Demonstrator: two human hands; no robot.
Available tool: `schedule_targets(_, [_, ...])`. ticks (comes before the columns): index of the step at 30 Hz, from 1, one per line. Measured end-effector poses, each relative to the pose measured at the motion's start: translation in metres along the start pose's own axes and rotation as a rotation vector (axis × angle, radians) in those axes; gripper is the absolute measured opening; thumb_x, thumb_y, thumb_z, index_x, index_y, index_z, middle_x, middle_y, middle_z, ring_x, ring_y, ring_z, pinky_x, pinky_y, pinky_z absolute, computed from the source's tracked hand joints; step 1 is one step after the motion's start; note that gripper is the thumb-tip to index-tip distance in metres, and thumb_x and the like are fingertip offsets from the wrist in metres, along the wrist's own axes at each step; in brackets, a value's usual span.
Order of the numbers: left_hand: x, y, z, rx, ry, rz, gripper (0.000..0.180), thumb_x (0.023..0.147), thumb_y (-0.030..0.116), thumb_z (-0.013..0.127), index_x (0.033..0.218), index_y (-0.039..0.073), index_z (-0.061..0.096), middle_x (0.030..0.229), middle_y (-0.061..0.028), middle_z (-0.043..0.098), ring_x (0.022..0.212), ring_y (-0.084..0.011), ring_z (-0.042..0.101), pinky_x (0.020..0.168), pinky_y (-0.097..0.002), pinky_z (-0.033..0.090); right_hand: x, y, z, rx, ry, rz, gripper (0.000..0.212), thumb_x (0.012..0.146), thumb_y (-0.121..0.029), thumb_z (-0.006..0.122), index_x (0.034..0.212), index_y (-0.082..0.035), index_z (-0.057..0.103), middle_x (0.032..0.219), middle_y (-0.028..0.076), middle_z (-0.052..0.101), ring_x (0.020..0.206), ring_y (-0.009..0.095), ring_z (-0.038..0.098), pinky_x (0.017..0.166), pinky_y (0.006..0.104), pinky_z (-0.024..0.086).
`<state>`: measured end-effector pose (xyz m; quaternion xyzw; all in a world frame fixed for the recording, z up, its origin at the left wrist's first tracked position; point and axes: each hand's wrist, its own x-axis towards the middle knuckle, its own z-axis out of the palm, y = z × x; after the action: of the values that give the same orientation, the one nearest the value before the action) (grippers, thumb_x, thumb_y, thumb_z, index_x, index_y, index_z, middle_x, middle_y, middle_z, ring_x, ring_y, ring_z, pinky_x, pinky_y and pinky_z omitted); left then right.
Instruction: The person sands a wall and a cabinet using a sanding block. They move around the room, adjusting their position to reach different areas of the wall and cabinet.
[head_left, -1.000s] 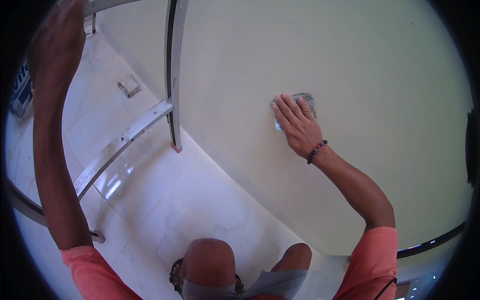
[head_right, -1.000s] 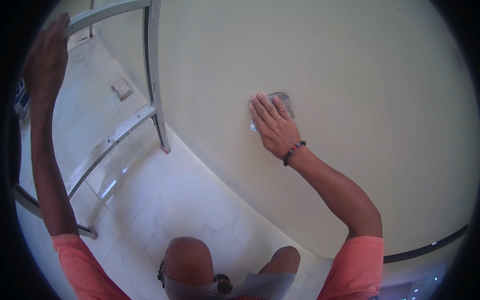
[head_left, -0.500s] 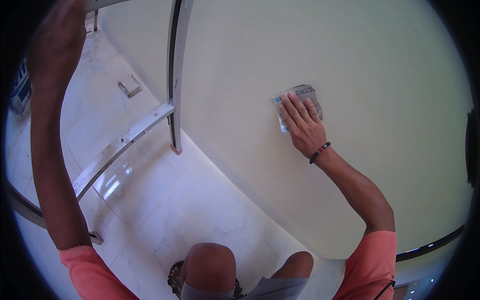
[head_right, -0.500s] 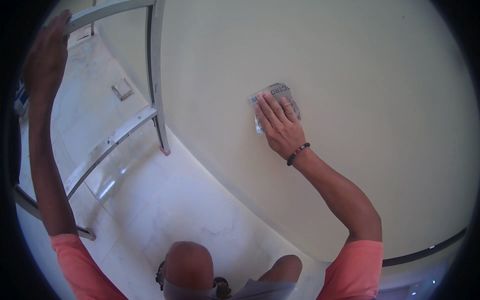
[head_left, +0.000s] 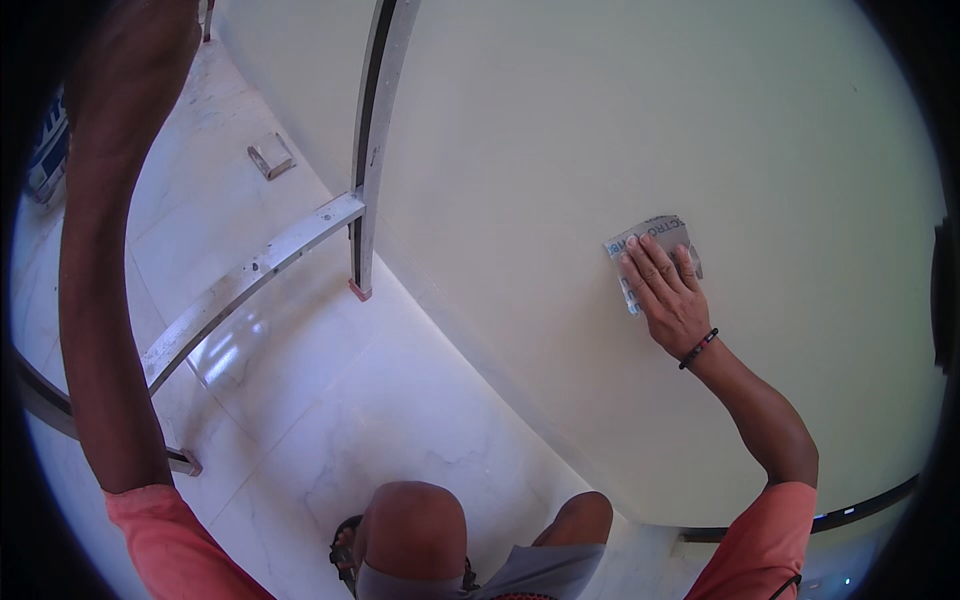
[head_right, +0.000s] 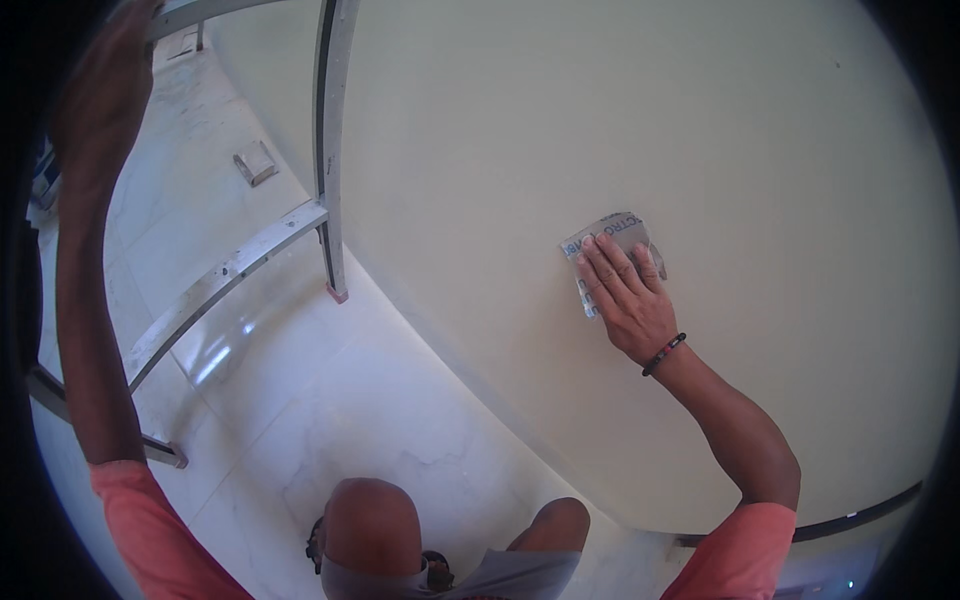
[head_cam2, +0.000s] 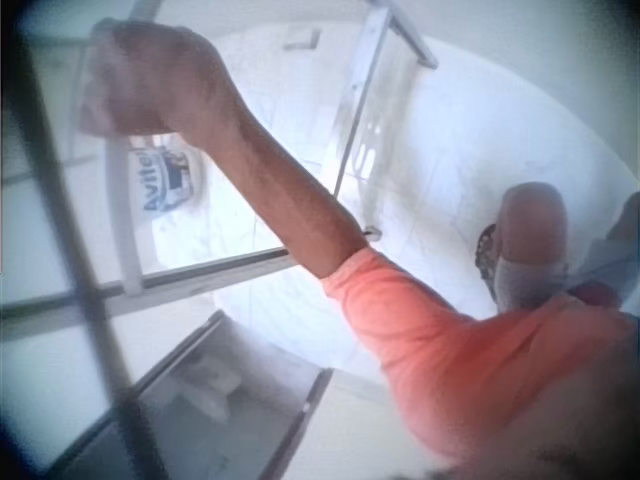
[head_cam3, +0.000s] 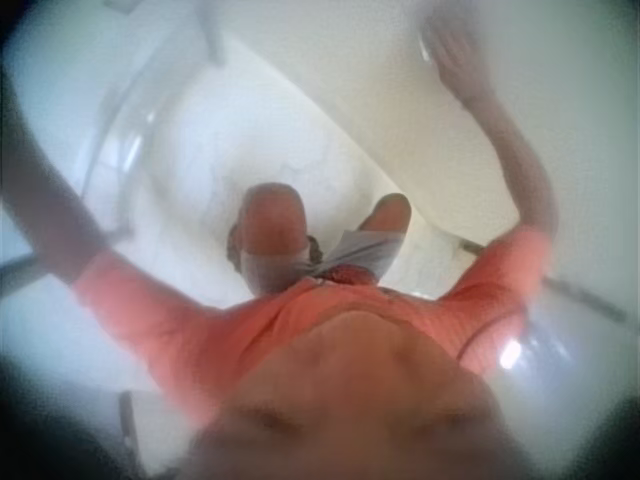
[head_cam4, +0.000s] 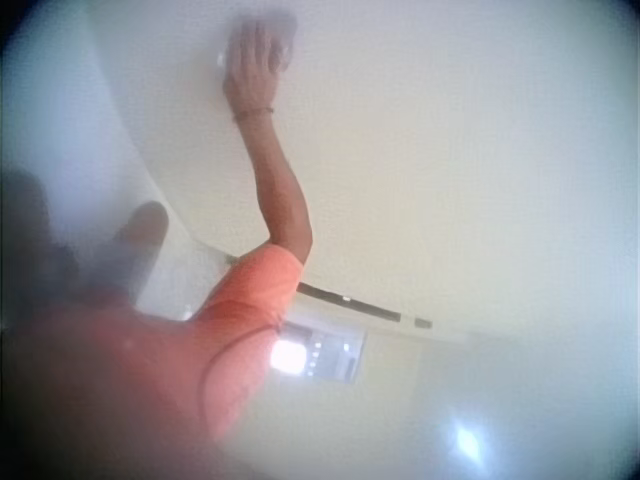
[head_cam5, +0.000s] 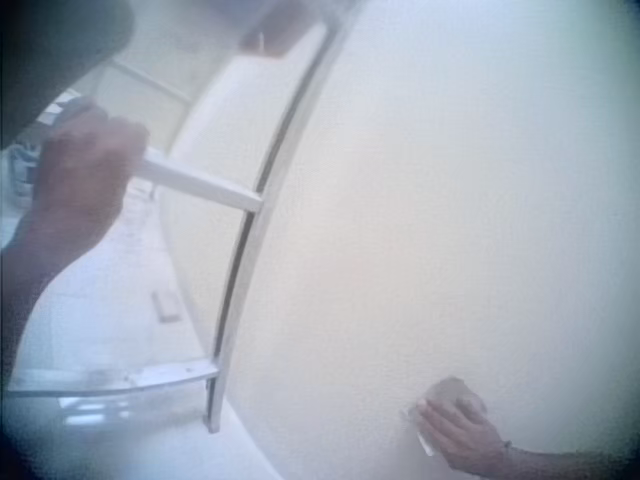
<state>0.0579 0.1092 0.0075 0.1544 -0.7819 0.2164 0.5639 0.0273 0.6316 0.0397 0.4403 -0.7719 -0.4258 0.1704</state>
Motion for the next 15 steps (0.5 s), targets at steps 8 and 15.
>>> schedule_targets(8, [-0.005,-0.005,0.008,-0.013,0.075,0.016,0.012,0.074,0.015,0.074,0.067,0.009,0.067,0.061,-0.0050,0.064,0.057,-0.0177,0.060,0.067,-0.0360,0.039,0.020,-0.005,-0.011,0.047,-0.051,0.004,0.049,0.084,-0.008,0.050,0.133,-0.004,0.052,0.146,0.010,0.045,0.141,0.024,0.033,0.116,0.0475,0.021])
schedule_targets(15, [-0.004,0.002,0.004,-0.023,0.036,-0.006,0.011,0.078,0.018,0.071,0.075,0.008,0.067,0.070,-0.0075,0.065,0.064,-0.0176,0.059,0.064,-0.0354,0.041,0.056,-0.012,0.007,0.050,0.024,-0.010,0.051,0.082,-0.008,0.051,0.133,-0.005,0.051,0.148,0.009,0.042,0.142,0.023,0.032,0.115,0.0470,0.023])
